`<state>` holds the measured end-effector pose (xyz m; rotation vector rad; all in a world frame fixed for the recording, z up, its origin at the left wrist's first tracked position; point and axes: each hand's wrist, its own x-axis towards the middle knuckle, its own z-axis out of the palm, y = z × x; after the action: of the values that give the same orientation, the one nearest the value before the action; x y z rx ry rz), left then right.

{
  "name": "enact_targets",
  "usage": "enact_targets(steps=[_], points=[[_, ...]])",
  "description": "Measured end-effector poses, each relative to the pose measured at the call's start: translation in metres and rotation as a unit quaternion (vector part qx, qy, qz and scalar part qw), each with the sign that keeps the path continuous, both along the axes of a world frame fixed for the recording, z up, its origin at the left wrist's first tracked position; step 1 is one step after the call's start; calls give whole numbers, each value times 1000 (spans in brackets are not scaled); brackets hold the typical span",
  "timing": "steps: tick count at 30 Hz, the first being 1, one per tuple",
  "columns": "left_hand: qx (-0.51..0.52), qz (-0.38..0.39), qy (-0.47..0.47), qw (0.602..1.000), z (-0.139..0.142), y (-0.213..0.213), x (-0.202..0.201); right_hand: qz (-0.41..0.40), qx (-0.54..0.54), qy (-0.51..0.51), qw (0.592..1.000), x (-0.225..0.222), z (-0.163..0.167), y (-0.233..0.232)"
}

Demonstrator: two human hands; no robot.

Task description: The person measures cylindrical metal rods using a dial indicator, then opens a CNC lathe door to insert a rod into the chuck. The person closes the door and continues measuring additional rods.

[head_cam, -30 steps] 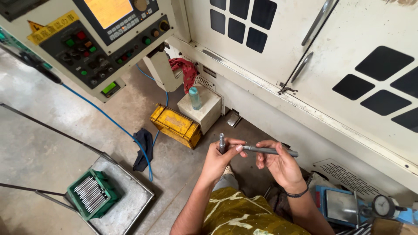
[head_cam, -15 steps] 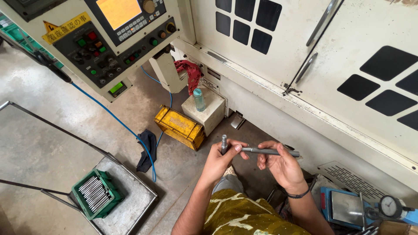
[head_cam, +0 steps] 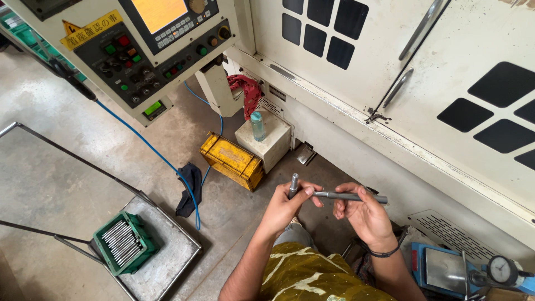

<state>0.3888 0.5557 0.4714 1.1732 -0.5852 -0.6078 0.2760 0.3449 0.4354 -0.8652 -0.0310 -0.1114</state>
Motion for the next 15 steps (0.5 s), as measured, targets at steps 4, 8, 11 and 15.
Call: enact_targets(steps=[4,8,11,15], points=[[32,4,30,999,3,2,0,-2,-1,-2,1000,-1,2,3],[37,0,26,999,7,2,-1,-1,6,-3,1000,-2,3,2],[45,-2,36,998,8,3,-1,-1,7,5,1000,-2,4,1],[36,-1,29,999,8,6,-4,6,16,13,1000,-3,6,2]])
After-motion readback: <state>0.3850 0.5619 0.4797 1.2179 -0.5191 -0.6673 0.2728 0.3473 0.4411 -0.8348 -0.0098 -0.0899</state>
